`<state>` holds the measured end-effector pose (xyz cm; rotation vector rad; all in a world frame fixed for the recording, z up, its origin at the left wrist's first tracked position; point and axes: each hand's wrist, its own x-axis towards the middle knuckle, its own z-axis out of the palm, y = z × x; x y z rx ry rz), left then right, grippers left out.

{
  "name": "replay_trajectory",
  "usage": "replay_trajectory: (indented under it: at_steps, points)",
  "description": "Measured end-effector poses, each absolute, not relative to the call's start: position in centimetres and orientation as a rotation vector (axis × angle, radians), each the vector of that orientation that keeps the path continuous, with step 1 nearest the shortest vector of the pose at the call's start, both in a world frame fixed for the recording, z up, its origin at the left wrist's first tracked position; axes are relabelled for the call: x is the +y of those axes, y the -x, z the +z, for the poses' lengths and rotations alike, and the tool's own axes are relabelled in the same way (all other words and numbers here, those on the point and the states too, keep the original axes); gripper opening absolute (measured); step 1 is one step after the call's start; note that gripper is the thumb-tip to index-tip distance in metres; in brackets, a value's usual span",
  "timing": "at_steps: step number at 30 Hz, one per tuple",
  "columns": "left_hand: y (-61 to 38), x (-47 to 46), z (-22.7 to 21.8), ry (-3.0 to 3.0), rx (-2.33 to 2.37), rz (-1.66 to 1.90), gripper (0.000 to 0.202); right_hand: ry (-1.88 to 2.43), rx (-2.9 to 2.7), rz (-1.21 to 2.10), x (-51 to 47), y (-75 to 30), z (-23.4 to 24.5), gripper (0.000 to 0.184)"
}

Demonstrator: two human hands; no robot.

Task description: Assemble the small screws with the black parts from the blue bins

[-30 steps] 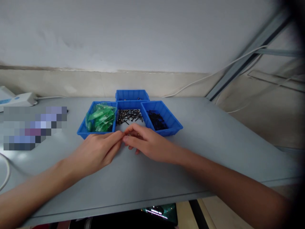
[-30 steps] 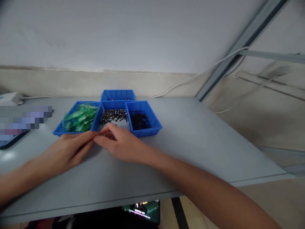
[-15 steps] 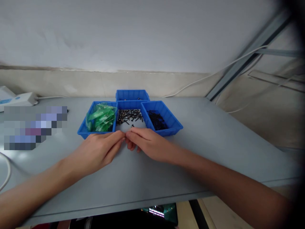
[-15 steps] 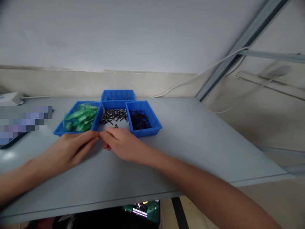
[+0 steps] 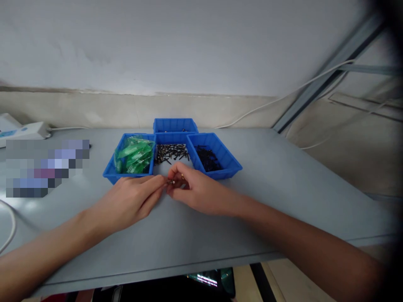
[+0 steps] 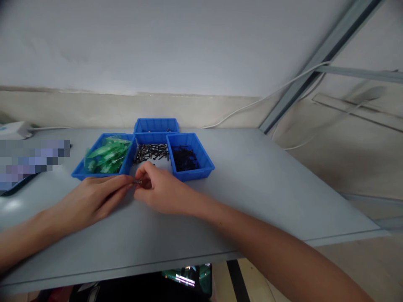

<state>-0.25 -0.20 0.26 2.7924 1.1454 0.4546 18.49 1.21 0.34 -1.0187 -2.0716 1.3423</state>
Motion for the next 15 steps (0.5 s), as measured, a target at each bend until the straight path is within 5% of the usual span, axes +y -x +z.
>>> replay_trajectory:
  at_steps: [7,12,15]
  points:
    - [0.32,-0.3,0.44,-2.806,1.168,0.469,0.023,1.002,-2.122,1.375,1.32,-18.66,0.28,0.036]
    - [0.39,-0.37,0.31,-2.805,1.154,0.449,0.024,1.08,-2.127,1.374,1.07,-18.74,0.57,0.01]
    - [0.45,-0.4,0.42,-2.802,1.201,0.452,0.024,1.06,-2.094,1.389,1.04,-18.67,0.78,0.011]
